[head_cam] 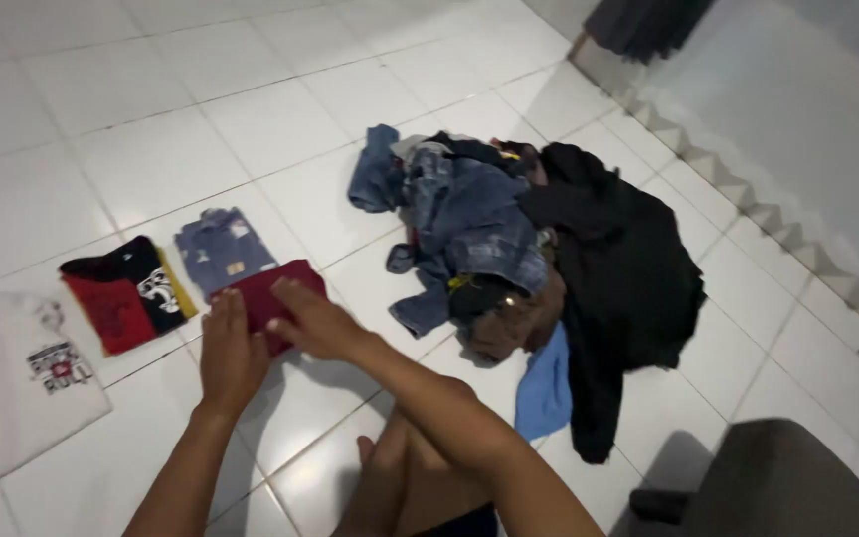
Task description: Fold various pieces of clothing including shirts and pants on the floor.
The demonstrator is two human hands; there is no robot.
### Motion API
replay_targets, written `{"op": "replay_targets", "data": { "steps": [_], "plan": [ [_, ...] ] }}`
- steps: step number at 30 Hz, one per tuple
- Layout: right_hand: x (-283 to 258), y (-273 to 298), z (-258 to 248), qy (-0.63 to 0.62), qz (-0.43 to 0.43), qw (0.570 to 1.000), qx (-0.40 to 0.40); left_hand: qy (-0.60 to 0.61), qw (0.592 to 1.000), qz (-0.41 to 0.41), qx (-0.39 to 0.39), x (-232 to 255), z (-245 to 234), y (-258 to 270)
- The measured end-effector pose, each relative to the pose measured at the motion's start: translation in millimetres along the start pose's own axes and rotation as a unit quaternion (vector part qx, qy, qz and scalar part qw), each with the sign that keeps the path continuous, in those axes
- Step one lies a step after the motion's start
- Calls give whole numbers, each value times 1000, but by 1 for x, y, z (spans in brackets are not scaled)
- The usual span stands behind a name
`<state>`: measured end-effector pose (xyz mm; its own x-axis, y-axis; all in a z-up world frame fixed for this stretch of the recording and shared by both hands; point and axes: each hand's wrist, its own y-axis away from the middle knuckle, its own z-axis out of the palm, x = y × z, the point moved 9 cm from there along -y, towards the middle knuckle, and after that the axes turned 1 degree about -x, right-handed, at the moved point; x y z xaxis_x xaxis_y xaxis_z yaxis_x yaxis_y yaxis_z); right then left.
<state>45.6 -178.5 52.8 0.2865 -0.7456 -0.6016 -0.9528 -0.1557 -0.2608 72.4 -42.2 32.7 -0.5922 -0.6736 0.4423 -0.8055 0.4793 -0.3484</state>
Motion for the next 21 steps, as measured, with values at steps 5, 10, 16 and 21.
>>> {"op": "replay_targets", "data": {
  "steps": [5, 10, 16, 21],
  "plan": [
    [55, 48, -88, 110, 85, 990, 35, 77, 993, 70, -48, 112, 28, -37],
    [119, 108, -168, 231, 145, 957, 98, 71, 982, 163, -68, 233, 72, -65],
    [154, 179, -232, 248, 195, 928, 197, 84, 963, 219, -133, 320, 115, -82],
    [178, 190, -259, 244, 257, 908, 225, 80, 962, 219, -139, 339, 130, -106]
  ]
}}
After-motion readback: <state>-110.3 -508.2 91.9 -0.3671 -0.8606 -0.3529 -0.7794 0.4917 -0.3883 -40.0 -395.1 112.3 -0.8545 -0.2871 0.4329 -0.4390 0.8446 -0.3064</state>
